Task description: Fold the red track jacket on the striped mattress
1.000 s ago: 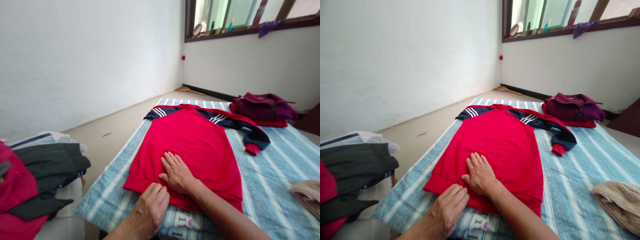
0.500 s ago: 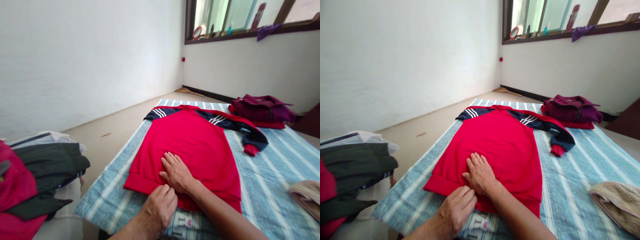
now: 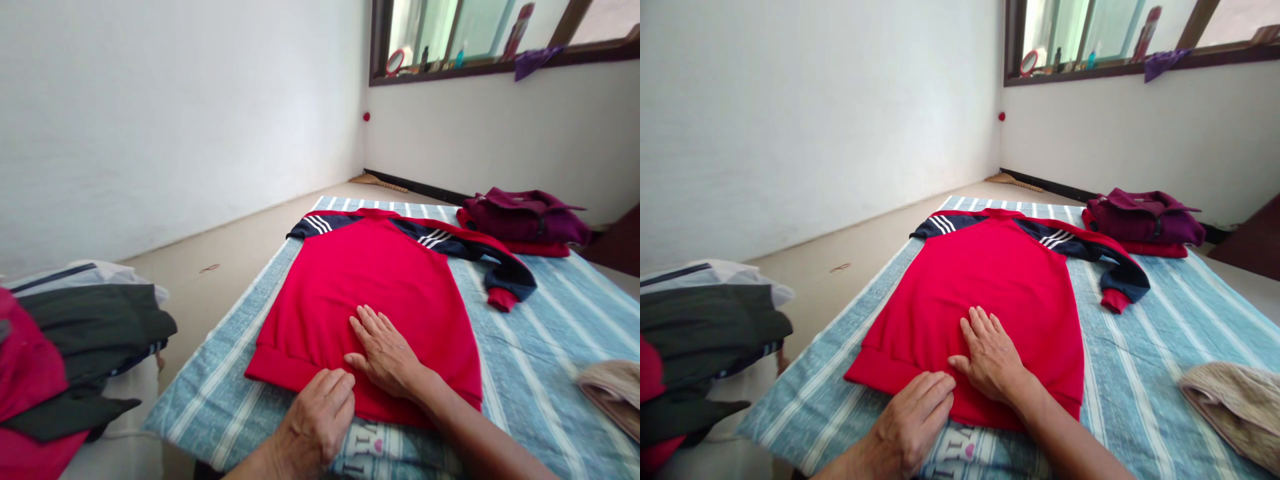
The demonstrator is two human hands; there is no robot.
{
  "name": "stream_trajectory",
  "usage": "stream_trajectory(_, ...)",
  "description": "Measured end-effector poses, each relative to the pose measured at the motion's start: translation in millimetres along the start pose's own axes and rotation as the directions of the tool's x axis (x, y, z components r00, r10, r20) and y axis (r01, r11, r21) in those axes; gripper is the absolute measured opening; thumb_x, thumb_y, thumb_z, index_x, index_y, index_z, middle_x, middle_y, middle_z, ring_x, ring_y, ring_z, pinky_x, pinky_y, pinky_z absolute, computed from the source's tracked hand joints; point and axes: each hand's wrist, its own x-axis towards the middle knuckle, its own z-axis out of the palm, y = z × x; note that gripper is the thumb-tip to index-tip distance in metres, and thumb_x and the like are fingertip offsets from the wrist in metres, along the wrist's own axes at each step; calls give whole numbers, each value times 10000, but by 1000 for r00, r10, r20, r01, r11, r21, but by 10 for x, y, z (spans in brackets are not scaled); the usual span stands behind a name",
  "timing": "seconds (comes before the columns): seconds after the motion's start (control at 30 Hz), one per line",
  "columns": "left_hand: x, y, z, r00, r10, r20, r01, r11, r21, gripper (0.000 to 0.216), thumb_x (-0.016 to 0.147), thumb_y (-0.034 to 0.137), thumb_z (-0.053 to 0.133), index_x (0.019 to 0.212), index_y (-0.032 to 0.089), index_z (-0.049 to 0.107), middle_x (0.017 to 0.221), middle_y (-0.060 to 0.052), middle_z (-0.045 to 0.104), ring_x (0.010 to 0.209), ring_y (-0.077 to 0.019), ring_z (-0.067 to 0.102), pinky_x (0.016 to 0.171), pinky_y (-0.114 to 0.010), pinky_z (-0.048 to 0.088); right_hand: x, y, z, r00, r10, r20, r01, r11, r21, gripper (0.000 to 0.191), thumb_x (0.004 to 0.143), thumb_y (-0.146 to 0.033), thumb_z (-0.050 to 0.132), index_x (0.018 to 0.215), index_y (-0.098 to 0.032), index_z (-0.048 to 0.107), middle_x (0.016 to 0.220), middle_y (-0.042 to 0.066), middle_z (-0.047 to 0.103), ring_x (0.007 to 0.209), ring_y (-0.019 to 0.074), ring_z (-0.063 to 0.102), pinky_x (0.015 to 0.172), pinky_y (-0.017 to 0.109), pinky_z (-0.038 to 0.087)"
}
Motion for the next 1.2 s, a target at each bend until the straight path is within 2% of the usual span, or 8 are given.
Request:
stream_trajectory(0.2,1,-13,-10,1000,4,-4,-4,1000,-7,434,922,99,204,948,98,637,1060,-126,644,1041,-218,567,895,-344,499,2,-17,-1,1000,12,5,-12,1000,20,658,917,-535,387,1409,-100,346,1493,166,186,1381,266,113,1111,449,150)
stream_trajectory(0.43,0,-25,9,1000,16,-10,-17,1000,-16,426,919,103,215,940,104,640,1049,-119,655,1023,-214,581,883,-350,515,-3,1,16,999,20,-38,-19,999,30,617,919,-490,415,1393,-97,378,1484,163,230,1373,270,155,1107,436,182)
stream_trajectory(0.57,-5,-24,9,1000,15,-11,-15,1000,-20,381,899,87,257,927,111,636,1044,-114,656,1012,-205,586,877,-340,517,-32,-7,-22,995,12,-100,-14,1000,-19,578,912,-410,459,1383,-81,389,1467,175,271,1361,280,201,1092,435,234)
stream_trajectory(0.7,-22,-30,16,1000,15,18,-15,1000,-18,314,869,76,321,950,124,621,1082,-115,648,1041,-203,579,892,-345,508,-161,19,-80,987,17,-162,-34,994,-106,589,886,-404,514,1376,-96,404,1455,176,297,1363,279,198,1093,455,224)
stream_trajectory(0.9,-23,-40,5,999,22,49,-20,999,-39,314,858,76,323,960,122,617,1101,-120,643,1067,-210,575,909,-353,506,-393,175,-10,991,108,-80,-118,983,-139,667,898,-544,423,1396,-103,373,1466,167,268,1362,281,197,1092,465,221)
stream_trajectory(1.2,-23,-52,14,999,5,36,-3,999,-47,345,816,36,326,977,132,616,1094,-108,652,1071,-200,577,929,-357,501,-390,175,5,989,144,-26,-146,983,-112,696,903,-591,357,1418,-124,330,1488,145,208,1374,263,146,1102,450,191)
